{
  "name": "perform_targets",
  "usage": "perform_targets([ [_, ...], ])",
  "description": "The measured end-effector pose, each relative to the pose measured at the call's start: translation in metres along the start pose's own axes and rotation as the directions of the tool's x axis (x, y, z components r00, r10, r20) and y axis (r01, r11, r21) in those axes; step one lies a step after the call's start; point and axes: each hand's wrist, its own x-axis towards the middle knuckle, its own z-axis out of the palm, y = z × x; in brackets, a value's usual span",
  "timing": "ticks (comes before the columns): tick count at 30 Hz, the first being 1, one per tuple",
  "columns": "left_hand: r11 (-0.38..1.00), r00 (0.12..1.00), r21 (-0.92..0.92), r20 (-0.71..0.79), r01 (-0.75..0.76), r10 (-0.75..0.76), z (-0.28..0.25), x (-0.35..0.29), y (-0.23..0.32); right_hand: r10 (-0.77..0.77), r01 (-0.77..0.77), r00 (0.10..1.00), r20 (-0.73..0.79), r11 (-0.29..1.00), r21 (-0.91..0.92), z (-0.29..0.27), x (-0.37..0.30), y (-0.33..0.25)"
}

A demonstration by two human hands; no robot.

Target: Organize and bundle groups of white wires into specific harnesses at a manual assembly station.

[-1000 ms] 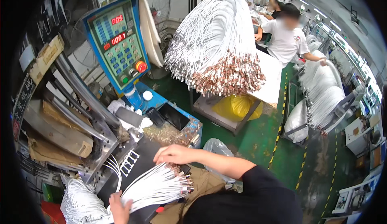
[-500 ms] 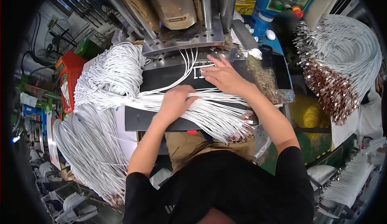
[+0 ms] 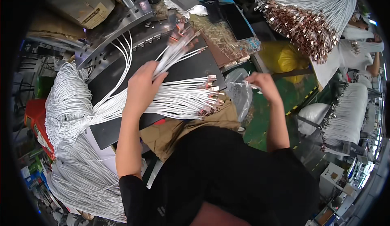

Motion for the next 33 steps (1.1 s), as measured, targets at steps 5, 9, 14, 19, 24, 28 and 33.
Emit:
perform_targets([
  [5, 0.963, 0.992, 0.263, 0.127, -0.052, 0.018, -0.043, -0.033, -0.056, -0.283, -0.059, 0.886, -0.368, 0.718, -0.694, 0.006, -0.008, 0.148],
  [9, 0.905, 0.889, 0.227, 0.210, 0.360, -0.406, -0.117, -0.065, -0.103, -0.204, 0.024, 0.789, -0.580, 0.953, -0.302, 0.023, 0.000, 0.095],
  [14, 0.878, 0.877, 0.046, -0.086, 0.477, -0.472, -0.105, -0.055, -0.066, -0.690, 0.598, 0.689, -0.223, 0.714, -0.363, 0.113, 0.024, -0.096],
  [19, 0.992, 0.996, 0.097, 0.048, -0.085, 0.081, -0.043, -0.032, -0.017, -0.742, 0.890, 0.425, 0.518, 0.238, -0.389, 0.247, 0.027, -0.221],
  [24, 0.991, 0.986, -0.042, -0.097, 0.130, -0.134, -0.063, -0.044, -0.057, -0.262, 0.742, 0.669, 0.695, 0.183, -0.645, 0.239, 0.060, -0.261],
  [28, 0.979, 0.976, 0.051, -0.107, 0.198, -0.191, -0.066, -0.054, -0.088, -0.350, 0.827, 0.512, 0.785, -0.045, -0.560, 0.259, 0.088, -0.226],
  [33, 0.961, 0.899, 0.018, -0.360, 0.275, -0.250, -0.069, -0.052, -0.091, -0.585, 0.858, 0.470, 0.661, 0.128, -0.498, 0.249, 0.098, -0.182],
])
